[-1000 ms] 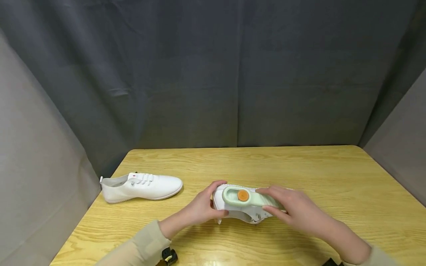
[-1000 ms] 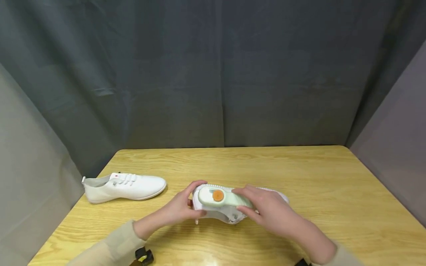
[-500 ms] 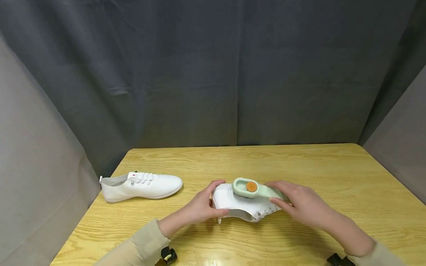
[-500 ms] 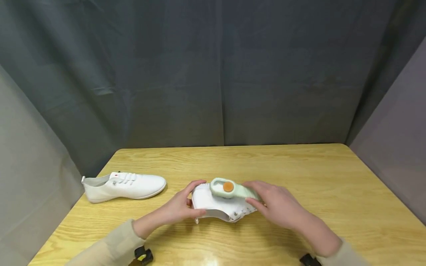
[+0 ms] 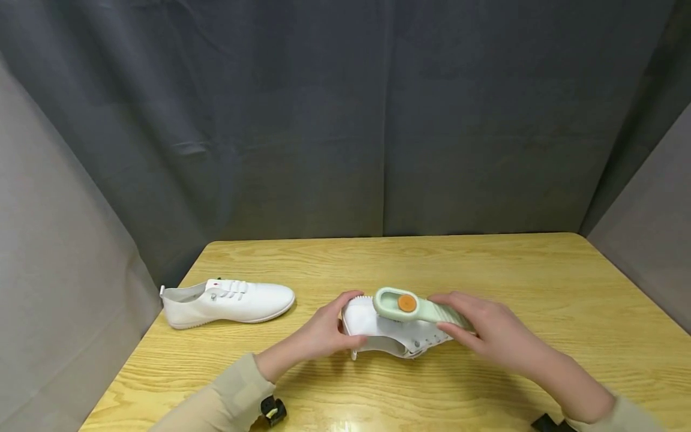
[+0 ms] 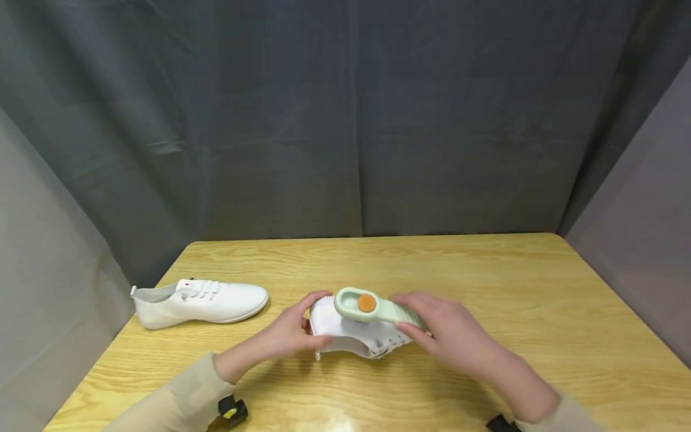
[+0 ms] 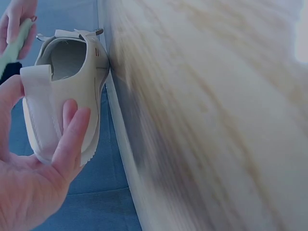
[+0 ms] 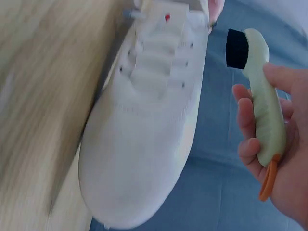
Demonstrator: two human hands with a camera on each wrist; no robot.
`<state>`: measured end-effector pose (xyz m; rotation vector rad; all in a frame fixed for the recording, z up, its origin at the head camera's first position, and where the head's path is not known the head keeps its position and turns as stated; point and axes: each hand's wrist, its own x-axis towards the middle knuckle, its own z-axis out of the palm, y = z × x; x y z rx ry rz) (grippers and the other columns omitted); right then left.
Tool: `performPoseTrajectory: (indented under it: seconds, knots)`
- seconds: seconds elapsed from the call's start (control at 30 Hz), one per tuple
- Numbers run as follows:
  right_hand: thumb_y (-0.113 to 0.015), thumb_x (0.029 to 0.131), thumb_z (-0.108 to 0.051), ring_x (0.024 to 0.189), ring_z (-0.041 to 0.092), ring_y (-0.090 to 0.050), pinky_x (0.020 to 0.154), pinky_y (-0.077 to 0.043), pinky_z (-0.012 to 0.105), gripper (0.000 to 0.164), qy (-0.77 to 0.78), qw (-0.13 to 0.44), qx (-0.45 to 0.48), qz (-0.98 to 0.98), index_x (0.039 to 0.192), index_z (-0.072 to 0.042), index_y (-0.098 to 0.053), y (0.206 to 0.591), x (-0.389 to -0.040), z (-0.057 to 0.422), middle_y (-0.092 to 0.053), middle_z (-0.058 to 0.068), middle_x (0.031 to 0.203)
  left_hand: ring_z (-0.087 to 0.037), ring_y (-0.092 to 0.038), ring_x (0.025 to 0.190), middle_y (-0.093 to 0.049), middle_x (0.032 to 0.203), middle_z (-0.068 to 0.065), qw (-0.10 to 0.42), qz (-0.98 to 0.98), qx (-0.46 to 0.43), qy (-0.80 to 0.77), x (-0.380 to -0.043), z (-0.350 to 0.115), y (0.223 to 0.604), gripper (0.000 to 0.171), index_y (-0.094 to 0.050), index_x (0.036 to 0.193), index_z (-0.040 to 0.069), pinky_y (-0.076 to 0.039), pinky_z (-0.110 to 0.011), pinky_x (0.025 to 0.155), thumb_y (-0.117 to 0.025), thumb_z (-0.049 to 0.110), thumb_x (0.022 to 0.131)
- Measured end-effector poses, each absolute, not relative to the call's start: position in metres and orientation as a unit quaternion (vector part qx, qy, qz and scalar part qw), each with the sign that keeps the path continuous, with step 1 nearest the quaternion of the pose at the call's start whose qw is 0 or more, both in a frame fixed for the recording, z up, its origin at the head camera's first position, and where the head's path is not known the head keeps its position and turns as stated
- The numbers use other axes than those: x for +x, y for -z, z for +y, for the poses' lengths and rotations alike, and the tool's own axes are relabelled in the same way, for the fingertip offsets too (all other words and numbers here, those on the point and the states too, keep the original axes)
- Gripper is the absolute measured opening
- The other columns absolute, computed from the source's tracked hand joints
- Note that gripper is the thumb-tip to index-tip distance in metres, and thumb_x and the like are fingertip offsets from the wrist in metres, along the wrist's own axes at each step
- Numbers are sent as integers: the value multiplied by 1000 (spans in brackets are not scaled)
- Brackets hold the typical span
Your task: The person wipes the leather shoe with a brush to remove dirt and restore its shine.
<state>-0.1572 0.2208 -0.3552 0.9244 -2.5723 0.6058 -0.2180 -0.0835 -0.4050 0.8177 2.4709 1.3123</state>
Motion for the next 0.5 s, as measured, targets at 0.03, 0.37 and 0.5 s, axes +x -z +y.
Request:
performPoseTrajectory:
  seconds: [0.03, 0.37, 0.5]
  knots:
    - [-74, 87, -18, 84, 2, -58, 65, -50, 28, 40, -213, 177, 340, -899, 125, -18, -61, 356, -156, 218, -65, -8, 110, -12, -59, 76, -54, 125, -11, 112, 841, 280, -449, -218, -84, 405, 80, -36, 146, 7, -51, -26, 66, -79, 18, 79]
    - [-76, 85, -21, 87, 3, -59, 71, -51, 30, 36, -181, 181, 380, -889, 119, -19, -63, 370, -152, 209, -66, -9, 107, -11, -55, 69, -54, 124, -11, 108, 838, 283, -454, -219, -84, 406, 80, -37, 146, 12, -49, -25, 62, -78, 11, 78]
    - [-73, 88, -23, 92, 8, -63, 72, -52, 34, 38, -187, 160, 335, -910, 123, -17, -62, 370, -158, 217, -66, -5, 113, -10, -57, 68, -55, 124, -10, 113, 842, 281, -447, -218, -84, 406, 80, -37, 146, 10, -50, -25, 61, -79, 16, 79]
